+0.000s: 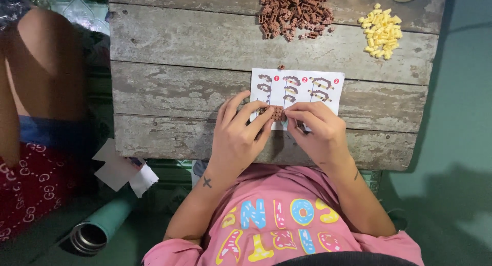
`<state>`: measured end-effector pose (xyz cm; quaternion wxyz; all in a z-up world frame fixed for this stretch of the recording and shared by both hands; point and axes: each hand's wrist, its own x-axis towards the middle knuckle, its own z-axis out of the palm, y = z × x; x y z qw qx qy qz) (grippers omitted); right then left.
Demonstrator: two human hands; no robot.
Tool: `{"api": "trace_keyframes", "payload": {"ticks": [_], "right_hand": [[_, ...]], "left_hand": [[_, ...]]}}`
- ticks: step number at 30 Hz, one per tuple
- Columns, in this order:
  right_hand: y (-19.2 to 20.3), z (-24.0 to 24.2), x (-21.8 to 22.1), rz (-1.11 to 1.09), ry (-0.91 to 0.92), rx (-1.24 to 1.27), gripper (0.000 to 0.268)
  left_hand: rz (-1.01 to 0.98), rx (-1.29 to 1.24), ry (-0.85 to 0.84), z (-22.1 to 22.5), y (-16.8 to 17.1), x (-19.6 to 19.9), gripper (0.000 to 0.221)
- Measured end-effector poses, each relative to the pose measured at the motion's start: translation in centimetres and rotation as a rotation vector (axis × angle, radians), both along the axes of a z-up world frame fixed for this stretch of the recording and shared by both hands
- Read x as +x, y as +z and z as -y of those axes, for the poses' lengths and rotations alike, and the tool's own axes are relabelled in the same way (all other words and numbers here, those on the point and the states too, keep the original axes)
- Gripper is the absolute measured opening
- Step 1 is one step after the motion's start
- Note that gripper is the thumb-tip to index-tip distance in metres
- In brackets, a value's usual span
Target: The person assembles a small structure using micro-sized plastic building blocks while following an instruction sheet.
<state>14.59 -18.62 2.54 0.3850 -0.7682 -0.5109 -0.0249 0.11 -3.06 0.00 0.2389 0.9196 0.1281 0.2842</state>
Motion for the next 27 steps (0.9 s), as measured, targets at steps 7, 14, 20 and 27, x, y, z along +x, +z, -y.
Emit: {"api": "trace_keyframes", "payload": {"ticks": [7,14,20,27], "right_hand": [[0.20,0.03,0.01,-0.019,-0.011,-0.002,0.016],[0.36,-0.01,-0.13,-0.037,-0.017,-0.008,0.016],[-0.01,0.11,-0.21,-0.014,-0.024,-0.012,0.017],[-0.30,0.36,0.02,0.039,0.020,-0.062,0.015]], "left_hand": [[0.008,0.016,0.006,-0.01,0.08,0.06,0.015],[0.001,0.013,0.001,-0.07,0.16,0.06,0.014],[0.001,0.007,0.000,-0.05,0.22,0.10,0.014],[-0.005,0.003,0.000,0.02,0.26,0.04,0.014]]}}
